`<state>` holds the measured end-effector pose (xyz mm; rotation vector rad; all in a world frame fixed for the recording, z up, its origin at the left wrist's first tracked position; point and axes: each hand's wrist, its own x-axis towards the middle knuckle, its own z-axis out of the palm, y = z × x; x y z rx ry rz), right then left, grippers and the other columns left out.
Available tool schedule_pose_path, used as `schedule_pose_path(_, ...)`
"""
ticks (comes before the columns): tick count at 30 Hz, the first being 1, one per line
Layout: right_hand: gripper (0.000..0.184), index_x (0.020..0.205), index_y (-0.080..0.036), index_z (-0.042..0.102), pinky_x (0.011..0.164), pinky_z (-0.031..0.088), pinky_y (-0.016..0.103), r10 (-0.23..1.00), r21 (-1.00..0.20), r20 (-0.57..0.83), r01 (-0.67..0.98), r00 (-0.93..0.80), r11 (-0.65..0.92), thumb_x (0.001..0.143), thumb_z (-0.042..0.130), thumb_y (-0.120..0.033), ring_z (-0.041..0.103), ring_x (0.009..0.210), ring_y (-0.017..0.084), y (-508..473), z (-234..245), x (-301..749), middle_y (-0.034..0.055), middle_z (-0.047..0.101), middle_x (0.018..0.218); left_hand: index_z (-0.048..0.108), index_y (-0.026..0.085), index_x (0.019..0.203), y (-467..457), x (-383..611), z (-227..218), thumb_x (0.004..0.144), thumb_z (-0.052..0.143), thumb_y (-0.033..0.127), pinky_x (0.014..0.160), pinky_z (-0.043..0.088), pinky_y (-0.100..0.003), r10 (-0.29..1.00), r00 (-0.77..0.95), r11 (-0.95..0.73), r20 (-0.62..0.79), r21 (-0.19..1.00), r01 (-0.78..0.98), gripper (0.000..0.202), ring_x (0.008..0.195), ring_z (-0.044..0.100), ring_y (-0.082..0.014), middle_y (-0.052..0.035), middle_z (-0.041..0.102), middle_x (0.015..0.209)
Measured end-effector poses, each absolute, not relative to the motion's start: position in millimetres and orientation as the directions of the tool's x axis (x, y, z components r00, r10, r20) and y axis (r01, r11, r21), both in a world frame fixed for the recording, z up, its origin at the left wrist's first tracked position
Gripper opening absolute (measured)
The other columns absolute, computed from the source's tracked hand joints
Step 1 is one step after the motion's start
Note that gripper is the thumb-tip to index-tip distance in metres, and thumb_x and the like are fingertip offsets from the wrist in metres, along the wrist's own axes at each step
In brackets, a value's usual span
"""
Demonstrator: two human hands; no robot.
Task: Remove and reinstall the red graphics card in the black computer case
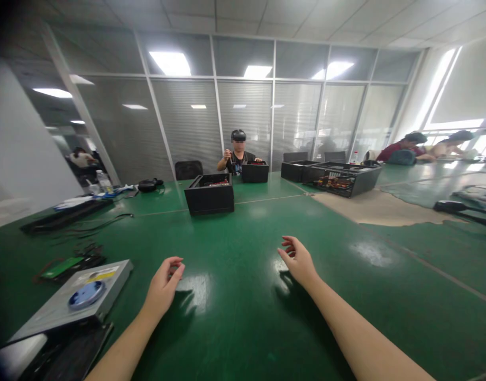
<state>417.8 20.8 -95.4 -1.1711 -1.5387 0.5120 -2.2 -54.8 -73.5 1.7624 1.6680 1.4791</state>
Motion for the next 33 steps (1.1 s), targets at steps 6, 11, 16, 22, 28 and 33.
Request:
schedule_pose_path(6, 0.047, 0.129, -0.018, 0.055, 0.081, 0.055, 0.041, 0.826, -0.73, 0.56, 0.435, -0.063, 0.528, 0.089, 0.064, -0.04, 0.065, 0.089, 0.021, 11, -82, 409, 0.0119, 0.067, 0.113, 0.062, 0.022, 0.109, -57, 2, -68, 0.089, 0.056, 0.057, 0.074, 0.055, -0.037, 0.882, -0.199, -0.239, 0.428, 0.767, 0.595, 0.041, 0.077, 0.065, -0.0207, -0.005, 0.065, 0.098)
schedule_pose_path(11, 0.043, 0.128, -0.019, 0.056, 0.083, 0.055, 0.041, 0.771, -0.666, 0.63, 0.449, -0.089, 0.596, 0.089, 0.064, -0.035, 0.065, 0.092, 0.021, 11, -77, 412, 0.0111, 0.067, 0.113, 0.062, 0.021, 0.108, -57, 0, -66, 0.088, 0.057, 0.058, 0.072, 0.055, -0.036, 0.881, -0.201, -0.232, 0.428, 0.761, 0.606, 0.042, 0.074, 0.066, -0.0201, -0.0041, 0.066, 0.094)
schedule_pose_path(16, 0.039, 0.127, -0.021, 0.058, 0.091, 0.053, 0.043, 0.66, -0.533, 0.746, 0.52, -0.083, 0.667, 0.09, 0.063, -0.032, 0.063, 0.103, 0.023, -4, -59, 411, 0.0108, 0.064, 0.114, 0.063, 0.021, 0.108, -54, -4, -70, 0.086, 0.058, 0.061, 0.072, 0.056, -0.036, 0.888, -0.193, -0.226, 0.416, 0.763, 0.605, 0.045, 0.073, 0.066, -0.0206, -0.0043, 0.066, 0.095)
schedule_pose_path(22, 0.038, 0.128, -0.021, 0.06, 0.108, 0.043, 0.044, 0.517, -0.323, 0.854, 0.716, -0.061, 0.619, 0.093, 0.059, -0.036, 0.057, 0.122, 0.026, -15, 2, 424, 0.0124, 0.063, 0.128, 0.063, 0.022, 0.109, -49, -10, -74, 0.085, 0.058, 0.064, 0.073, 0.056, -0.037, 0.894, -0.184, -0.225, 0.41, 0.763, 0.606, 0.049, 0.076, 0.067, -0.0216, -0.0054, 0.067, 0.097)
schedule_pose_path(28, 0.057, 0.122, -0.014, 0.069, 0.111, 0.035, 0.048, 0.833, -0.321, 0.547, 0.94, 0.082, 0.118, 0.099, 0.039, -0.056, 0.055, 0.127, 0.032, 70, 71, 498, 0.0187, 0.064, 0.131, 0.066, 0.021, 0.108, -44, -8, -77, 0.083, 0.06, 0.066, 0.072, 0.057, -0.036, 0.914, -0.147, -0.22, 0.379, 0.766, 0.605, 0.051, 0.081, 0.068, -0.0229, -0.0065, 0.069, 0.098)
schedule_pose_path(33, 0.058, 0.113, -0.016, 0.075, 0.097, 0.046, 0.041, 0.976, -0.251, 0.208, 0.968, 0.061, -0.007, 0.084, 0.061, -0.065, 0.066, 0.108, 0.03, 107, 77, 523, 0.0172, 0.071, 0.119, 0.065, 0.021, 0.107, -40, -7, -80, 0.083, 0.059, 0.066, 0.074, 0.056, -0.037, 0.927, -0.15, -0.19, 0.345, 0.773, 0.605, 0.051, 0.079, 0.067, -0.0225, -0.0071, 0.069, 0.098)
